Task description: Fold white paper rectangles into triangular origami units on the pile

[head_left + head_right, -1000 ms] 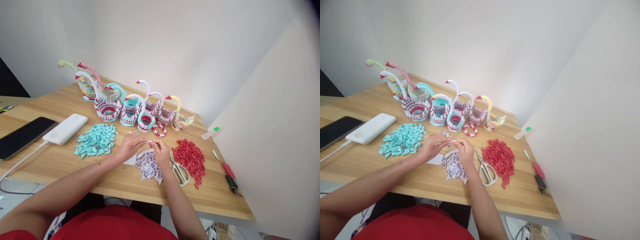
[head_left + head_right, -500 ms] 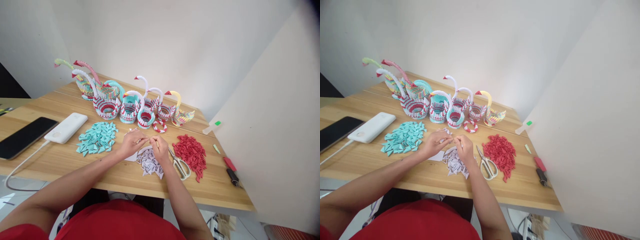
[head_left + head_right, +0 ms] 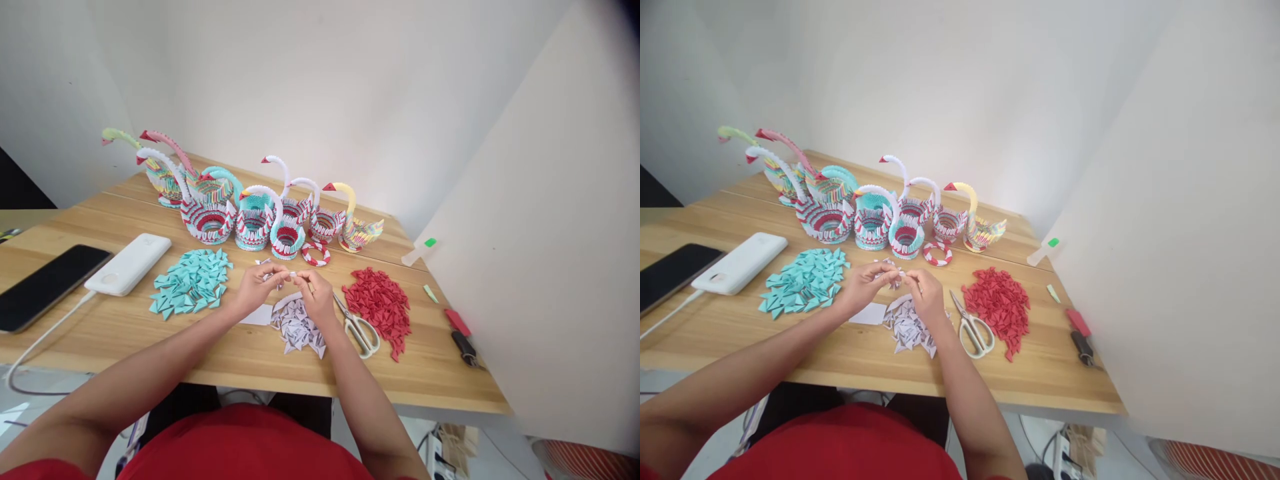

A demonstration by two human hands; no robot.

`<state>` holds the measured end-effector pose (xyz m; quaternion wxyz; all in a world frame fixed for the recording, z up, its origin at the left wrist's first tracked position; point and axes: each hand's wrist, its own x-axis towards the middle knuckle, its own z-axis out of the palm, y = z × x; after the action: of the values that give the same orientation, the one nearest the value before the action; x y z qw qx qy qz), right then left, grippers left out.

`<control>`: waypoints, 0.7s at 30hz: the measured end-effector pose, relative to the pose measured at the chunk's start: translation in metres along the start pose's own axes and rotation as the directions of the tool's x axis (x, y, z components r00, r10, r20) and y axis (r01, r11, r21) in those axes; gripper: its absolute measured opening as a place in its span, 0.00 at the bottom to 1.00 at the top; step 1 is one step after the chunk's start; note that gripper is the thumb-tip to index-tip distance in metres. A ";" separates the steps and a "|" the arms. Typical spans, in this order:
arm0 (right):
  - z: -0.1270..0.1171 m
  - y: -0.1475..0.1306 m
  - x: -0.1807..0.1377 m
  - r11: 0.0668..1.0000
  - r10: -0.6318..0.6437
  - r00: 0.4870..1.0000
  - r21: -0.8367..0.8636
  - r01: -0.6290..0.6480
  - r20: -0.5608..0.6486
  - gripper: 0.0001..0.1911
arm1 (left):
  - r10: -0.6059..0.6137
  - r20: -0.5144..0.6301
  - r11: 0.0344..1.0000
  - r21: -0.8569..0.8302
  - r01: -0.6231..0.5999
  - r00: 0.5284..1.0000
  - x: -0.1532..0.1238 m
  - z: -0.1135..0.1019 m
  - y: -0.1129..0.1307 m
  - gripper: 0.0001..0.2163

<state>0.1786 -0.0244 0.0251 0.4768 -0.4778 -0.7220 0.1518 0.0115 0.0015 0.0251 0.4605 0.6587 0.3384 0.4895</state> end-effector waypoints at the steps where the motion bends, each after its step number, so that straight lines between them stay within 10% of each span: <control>1: 0.000 0.000 0.000 1.000 -0.015 1.000 -0.023 0.015 0.000 0.09 | -0.002 0.002 1.000 -0.012 0.002 1.000 0.000 0.000 -0.001 0.11; 8: 0.002 0.001 -0.003 0.982 -0.117 0.993 -0.155 0.111 -0.031 0.10 | -0.166 0.067 0.946 -0.271 0.178 0.984 0.001 0.003 -0.010 0.11; 14: 0.003 0.003 -0.002 0.921 -0.228 0.974 -0.319 0.221 0.017 0.12 | -0.405 0.307 0.654 -0.561 0.508 0.861 0.003 0.003 -0.012 0.13; 21: 0.004 0.005 0.000 0.851 -0.263 0.955 -0.433 0.296 0.136 0.12 | -0.474 0.300 0.554 -0.630 0.545 0.828 0.006 0.000 -0.013 0.11</control>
<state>0.1775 -0.0208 0.0200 0.3445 -0.4590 -0.8157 -0.0731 0.0133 0.0119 0.0145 0.8088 0.3333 0.2837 0.3927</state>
